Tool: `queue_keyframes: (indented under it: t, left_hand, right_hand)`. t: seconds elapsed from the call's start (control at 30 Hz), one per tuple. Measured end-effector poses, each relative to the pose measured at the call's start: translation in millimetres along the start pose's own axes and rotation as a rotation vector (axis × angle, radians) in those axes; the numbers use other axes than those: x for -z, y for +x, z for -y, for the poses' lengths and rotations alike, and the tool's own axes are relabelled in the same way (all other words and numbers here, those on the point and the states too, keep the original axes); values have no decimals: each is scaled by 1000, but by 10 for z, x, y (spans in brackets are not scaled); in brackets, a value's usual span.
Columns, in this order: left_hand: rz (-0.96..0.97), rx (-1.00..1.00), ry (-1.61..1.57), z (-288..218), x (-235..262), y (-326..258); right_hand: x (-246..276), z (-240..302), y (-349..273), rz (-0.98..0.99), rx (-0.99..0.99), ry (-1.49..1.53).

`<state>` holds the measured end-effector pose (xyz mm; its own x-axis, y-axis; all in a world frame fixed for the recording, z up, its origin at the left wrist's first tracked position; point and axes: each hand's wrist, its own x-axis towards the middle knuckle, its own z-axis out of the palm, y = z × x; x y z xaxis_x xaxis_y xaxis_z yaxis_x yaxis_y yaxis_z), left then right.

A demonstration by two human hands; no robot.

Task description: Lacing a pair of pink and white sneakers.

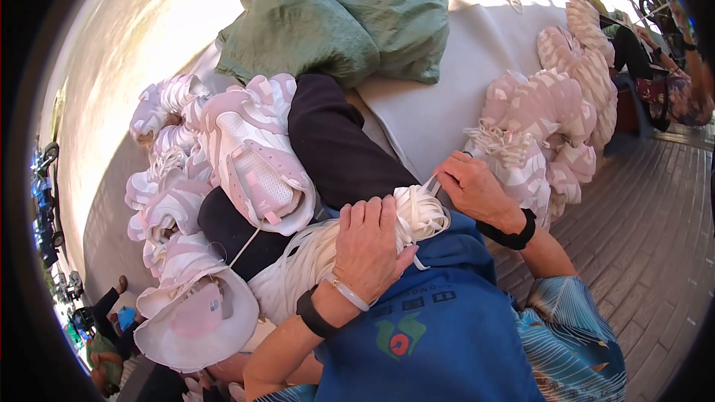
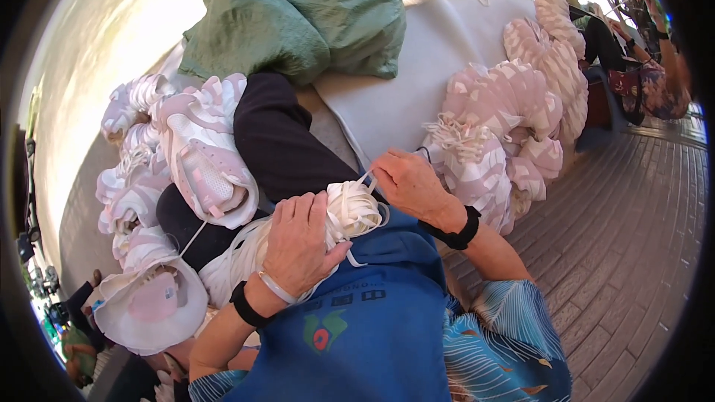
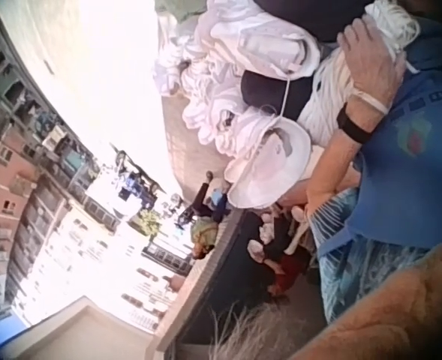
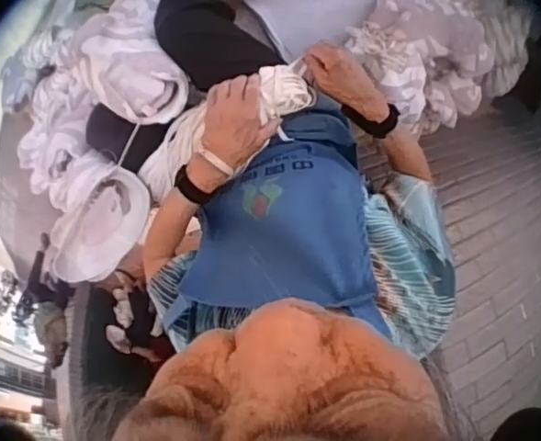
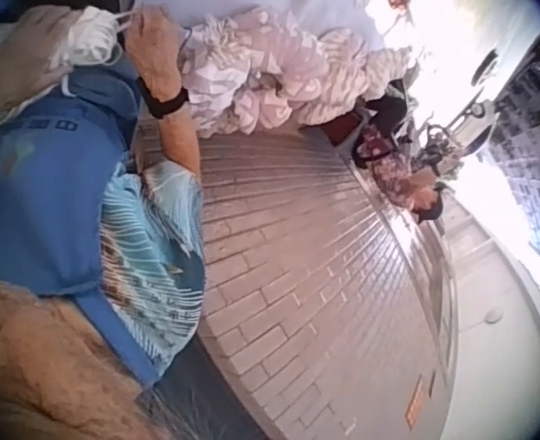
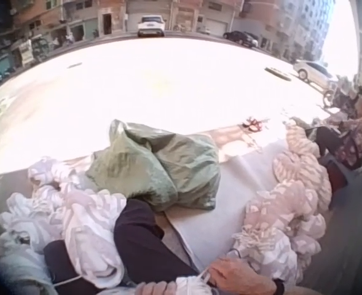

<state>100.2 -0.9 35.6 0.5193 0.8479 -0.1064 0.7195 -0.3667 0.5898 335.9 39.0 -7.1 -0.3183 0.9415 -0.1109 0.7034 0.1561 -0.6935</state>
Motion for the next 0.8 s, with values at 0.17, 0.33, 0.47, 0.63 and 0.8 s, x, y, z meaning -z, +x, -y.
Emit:
queue_keyframes:
  t: [0.17,0.33,0.47,0.63,0.8]
  left_hand:
    - [-49,-13,35,61,-131,-33]
    - [-52,59,123,-1,-149,-112]
    - [-52,18,131,-38,-151,3]
    - [-160,41,71,165,-231,-379]
    - [-39,18,46,3,-124,12]
  right_hand:
    - [236,-496,150,-147,-482,136]
    - [1220,-1824,403,-521,-553,845]
    - [3269,-3293,257,-697,95,-122]
    - [5348,-3253,942,-563,250,285]
    - [4838,-2688,1046,-519,220,933]
